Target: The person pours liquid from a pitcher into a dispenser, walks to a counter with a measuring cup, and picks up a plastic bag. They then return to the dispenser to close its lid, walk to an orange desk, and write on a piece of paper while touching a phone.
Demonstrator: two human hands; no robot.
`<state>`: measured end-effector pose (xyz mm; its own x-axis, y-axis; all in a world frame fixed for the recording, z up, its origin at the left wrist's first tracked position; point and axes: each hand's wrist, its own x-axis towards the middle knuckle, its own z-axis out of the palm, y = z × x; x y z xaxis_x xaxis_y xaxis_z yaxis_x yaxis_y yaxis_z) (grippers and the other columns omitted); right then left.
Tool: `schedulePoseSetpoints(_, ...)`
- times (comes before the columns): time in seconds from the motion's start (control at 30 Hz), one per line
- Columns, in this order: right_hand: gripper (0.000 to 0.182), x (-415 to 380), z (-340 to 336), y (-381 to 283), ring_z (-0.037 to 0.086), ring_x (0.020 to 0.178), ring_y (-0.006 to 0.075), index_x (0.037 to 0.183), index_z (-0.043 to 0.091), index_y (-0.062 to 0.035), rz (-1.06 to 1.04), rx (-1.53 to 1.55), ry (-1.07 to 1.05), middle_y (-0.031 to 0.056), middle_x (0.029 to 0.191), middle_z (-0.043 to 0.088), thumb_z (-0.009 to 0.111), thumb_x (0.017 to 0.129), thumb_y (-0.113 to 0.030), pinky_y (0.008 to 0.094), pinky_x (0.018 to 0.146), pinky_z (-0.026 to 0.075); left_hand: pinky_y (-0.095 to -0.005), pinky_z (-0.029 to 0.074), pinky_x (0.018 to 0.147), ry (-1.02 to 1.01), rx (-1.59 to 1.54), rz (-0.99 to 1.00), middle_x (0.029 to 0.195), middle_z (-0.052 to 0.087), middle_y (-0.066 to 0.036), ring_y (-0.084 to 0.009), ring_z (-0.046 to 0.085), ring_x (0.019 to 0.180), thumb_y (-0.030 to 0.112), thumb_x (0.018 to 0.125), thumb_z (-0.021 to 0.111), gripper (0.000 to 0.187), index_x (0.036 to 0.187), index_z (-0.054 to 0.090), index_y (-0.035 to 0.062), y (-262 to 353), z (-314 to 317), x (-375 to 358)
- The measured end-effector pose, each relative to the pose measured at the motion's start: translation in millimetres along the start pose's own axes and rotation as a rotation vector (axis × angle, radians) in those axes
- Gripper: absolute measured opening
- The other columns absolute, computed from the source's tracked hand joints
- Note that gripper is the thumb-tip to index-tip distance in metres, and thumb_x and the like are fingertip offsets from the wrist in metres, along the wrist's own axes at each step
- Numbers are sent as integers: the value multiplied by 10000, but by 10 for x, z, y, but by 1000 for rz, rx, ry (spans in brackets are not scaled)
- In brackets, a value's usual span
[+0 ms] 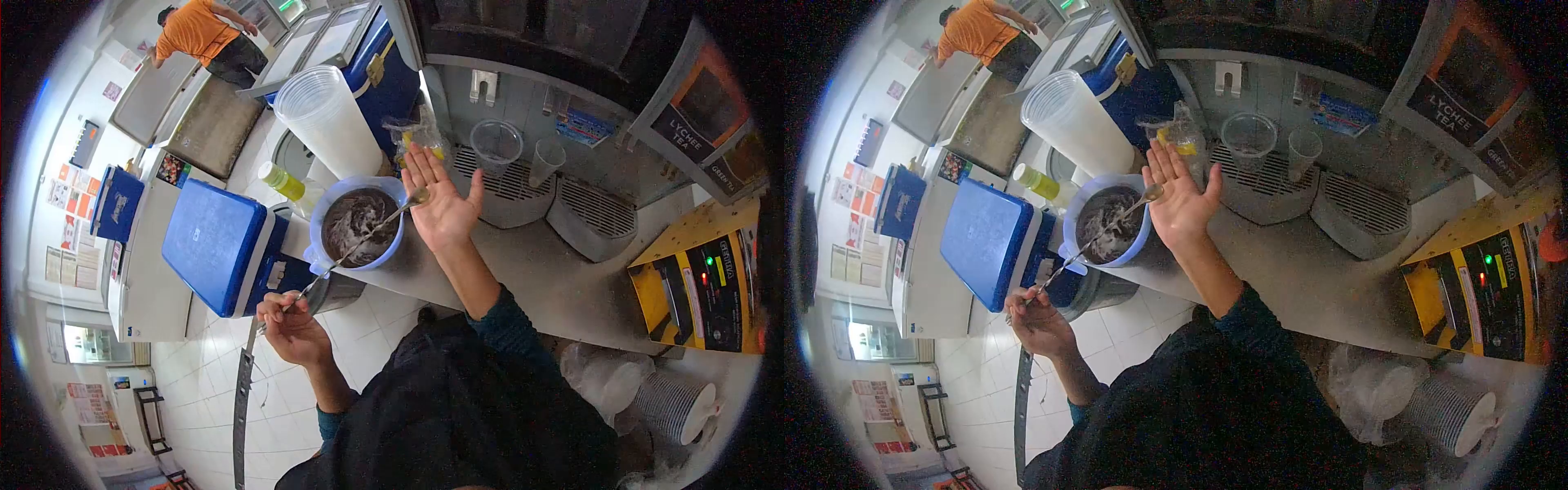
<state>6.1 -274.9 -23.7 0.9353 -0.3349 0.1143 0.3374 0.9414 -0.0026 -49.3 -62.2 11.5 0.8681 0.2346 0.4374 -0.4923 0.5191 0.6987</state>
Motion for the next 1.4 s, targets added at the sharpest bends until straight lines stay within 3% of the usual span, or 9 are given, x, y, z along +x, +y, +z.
schedulePoseSetpoints(0.4, 759, -39, 96, -51, 208, 1242, 233, 1258, 257, 25, 45, 97, -38, 168, 1306, 281, 232, 795, -576, 337, 1029, 102, -240, 445, 638, -426, -3, 132, 801, 422, -98, -196, 483, 784, 214, 862, 420, 202, 746, 377, 54, 136, 52, -2)
schedulePoseSetpoints(0.5, 737, -63, 163, -68, 225, 1236, 238, 1249, 275, 26, 49, 105, -10, 170, 1302, 287, 223, 805, -560, 336, 1026, 123, -249, 464, 644, -402, -47, 132, 813, 418, -103, -202, 488, 803, 182, 861, 416, 180, 750, 383, 44, 141, 88, 0)
schedulePoseSetpoints(0.6, 727, -125, 223, -123, 225, 1236, 247, 1247, 273, 30, 45, 35, -17, 174, 1305, 280, 225, 809, -549, 338, 1023, 139, -245, 451, 645, -105, -151, 80, 815, 405, -102, -191, 479, 776, 193, 869, 357, 199, 735, 342, 47, 121, 115, -17)
schedulePoseSetpoints(0.87, 677, -787, 1089, -438, 161, 1256, 264, 1260, 174, 66, 205, 257, 125, 191, 1341, 172, 244, 844, -463, 350, 1035, 140, -257, 449, 794, -6, -145, 34, 892, 495, -126, -195, 498, 818, 122, 849, 354, 188, 808, 481, -10, 226, -413, 138)
schedulePoseSetpoints(1.03, 677, -1249, 1645, -552, 250, 1226, 235, 1208, 308, 48, 411, 307, 266, 173, 1305, 277, 239, 833, -511, 352, 1019, 175, -271, 446, 785, 122, -23, -2, 855, 525, -117, -211, 497, 803, 114, 833, 360, 201, 788, 504, -18, 234, -633, 107)
schedulePoseSetpoints(1.1, 761, -1191, 1819, -666, 139, 1253, 261, 1267, 143, 40, 607, 877, 624, 207, 1329, 170, 36, 795, -548, 362, 1026, 95, -269, 436, 762, 163, -36, -56, 840, 534, -116, -222, 499, 788, 120, 824, 365, 207, 779, 515, -15, 245, -959, 171)
schedulePoseSetpoints(1.2, 755, -1421, 1518, -193, 115, 1259, 286, 1288, 78, 48, 85, 403, -505, 245, 1328, 127, -76, 804, -511, 364, 1031, 53, -304, 426, 780, 80, -103, 29, 866, 538, -163, -248, 516, 820, 98, 809, 386, 224, 831, 537, -65, 214, -1026, 209)
schedulePoseSetpoints(1.33, 740, -1408, 1738, 358, 178, 1235, 322, 1255, 144, 106, -481, 552, -537, 298, 1288, 174, -104, 822, -441, 374, 1030, 81, -306, 428, 775, 109, -63, 1, 863, 546, -147, -235, 517, 819, 104, 823, 348, 223, 767, 518, -30, 237, -757, 209)
schedulePoseSetpoints(1.4, 734, -1453, 1718, 391, 187, 1230, 335, 1258, 157, 96, -506, 565, -539, 307, 1282, 179, -83, 828, -449, 386, 1028, 88, -305, 426, 777, 47, -94, -12, 869, 547, -153, -238, 518, 822, 104, 823, 344, 225, 764, 516, -29, 219, -762, 208)
